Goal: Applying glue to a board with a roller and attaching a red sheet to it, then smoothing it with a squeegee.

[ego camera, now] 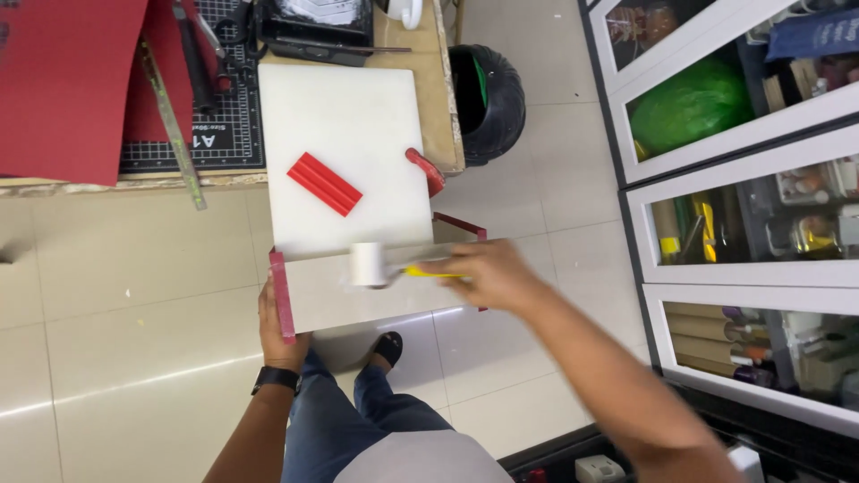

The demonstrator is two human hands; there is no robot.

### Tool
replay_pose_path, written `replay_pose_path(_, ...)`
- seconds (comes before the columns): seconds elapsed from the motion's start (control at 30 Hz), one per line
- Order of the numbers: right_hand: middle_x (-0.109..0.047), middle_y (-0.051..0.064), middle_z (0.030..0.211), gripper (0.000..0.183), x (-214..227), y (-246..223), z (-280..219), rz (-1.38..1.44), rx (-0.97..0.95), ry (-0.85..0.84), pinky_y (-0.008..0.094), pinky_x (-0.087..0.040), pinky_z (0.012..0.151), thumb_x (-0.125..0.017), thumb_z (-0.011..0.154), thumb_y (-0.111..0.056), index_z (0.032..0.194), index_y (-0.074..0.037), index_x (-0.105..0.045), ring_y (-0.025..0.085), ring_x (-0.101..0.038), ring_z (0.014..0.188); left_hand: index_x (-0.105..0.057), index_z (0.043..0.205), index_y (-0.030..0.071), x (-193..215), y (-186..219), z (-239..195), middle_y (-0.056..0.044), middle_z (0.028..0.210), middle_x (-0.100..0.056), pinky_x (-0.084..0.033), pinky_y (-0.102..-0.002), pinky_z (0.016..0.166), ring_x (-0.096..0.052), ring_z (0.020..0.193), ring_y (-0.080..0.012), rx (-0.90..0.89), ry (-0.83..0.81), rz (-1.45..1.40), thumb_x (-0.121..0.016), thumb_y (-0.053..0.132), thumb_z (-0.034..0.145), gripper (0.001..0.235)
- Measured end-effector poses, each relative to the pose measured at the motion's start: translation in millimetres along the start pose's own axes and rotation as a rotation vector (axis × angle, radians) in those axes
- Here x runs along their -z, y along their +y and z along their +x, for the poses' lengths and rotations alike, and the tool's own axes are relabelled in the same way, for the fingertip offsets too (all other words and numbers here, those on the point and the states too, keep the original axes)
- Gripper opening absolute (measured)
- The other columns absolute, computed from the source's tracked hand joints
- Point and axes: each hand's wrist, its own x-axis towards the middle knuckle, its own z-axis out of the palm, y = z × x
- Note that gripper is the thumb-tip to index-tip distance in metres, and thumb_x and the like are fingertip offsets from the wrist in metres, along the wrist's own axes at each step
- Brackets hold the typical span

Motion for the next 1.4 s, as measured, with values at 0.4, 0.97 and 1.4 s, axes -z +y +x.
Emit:
replay_pose_path(0.4,-0.065,-0.008,0.073,0.019,0.8,-10.6,9.3,-0.231,0.012,-0.094,0.038,-0.056,0.062,-0.073,0.085,-0.040,0.101,-0.047,-0.078,0.022,-0.070,0.069,-0.024,0.163,0.009,-2.7,4.8,1.6,-0.021,0.149,-0.043,-0.037,-0.047,0.124,-0.046,0.140,-0.0429,0.156,-0.094,-0.140,-0.093,0.012,0.060,0.124)
replay_pose_path(0.97,-0.065,-0.003,0.067,0.034,-37.8,-84.1,49.3,-0.056,0.088,-0.045,0.031,-0.050,0.052,-0.069,0.091,-0.024,0.119,-0.043,-0.077,0.021,-0.063,0.054,-0.025,0.164,0.019,-0.4,3.5,-1.0,-0.010,0.155,-0.040,-0.037,-0.039,0.124,-0.046,0.142,-0.0324,0.217,-0.145,-0.137,-0.089,0.034,0.068,0.117)
replay_pose_path(1.4,-0.072,-0.001,0.073,0.026,17.0,3.5,-25.4,-0.053,-0.124,-0.069,0.040,-0.058,0.064,-0.079,0.080,-0.022,0.101,-0.036,-0.083,0.030,-0.072,0.069,-0.010,0.167,0.025,23.5,31.8,10.1,-0.015,0.155,-0.038,-0.038,-0.046,0.123,-0.043,0.144,-0.0388,0.321,-0.264,-0.135,-0.091,0.022,0.070,0.127)
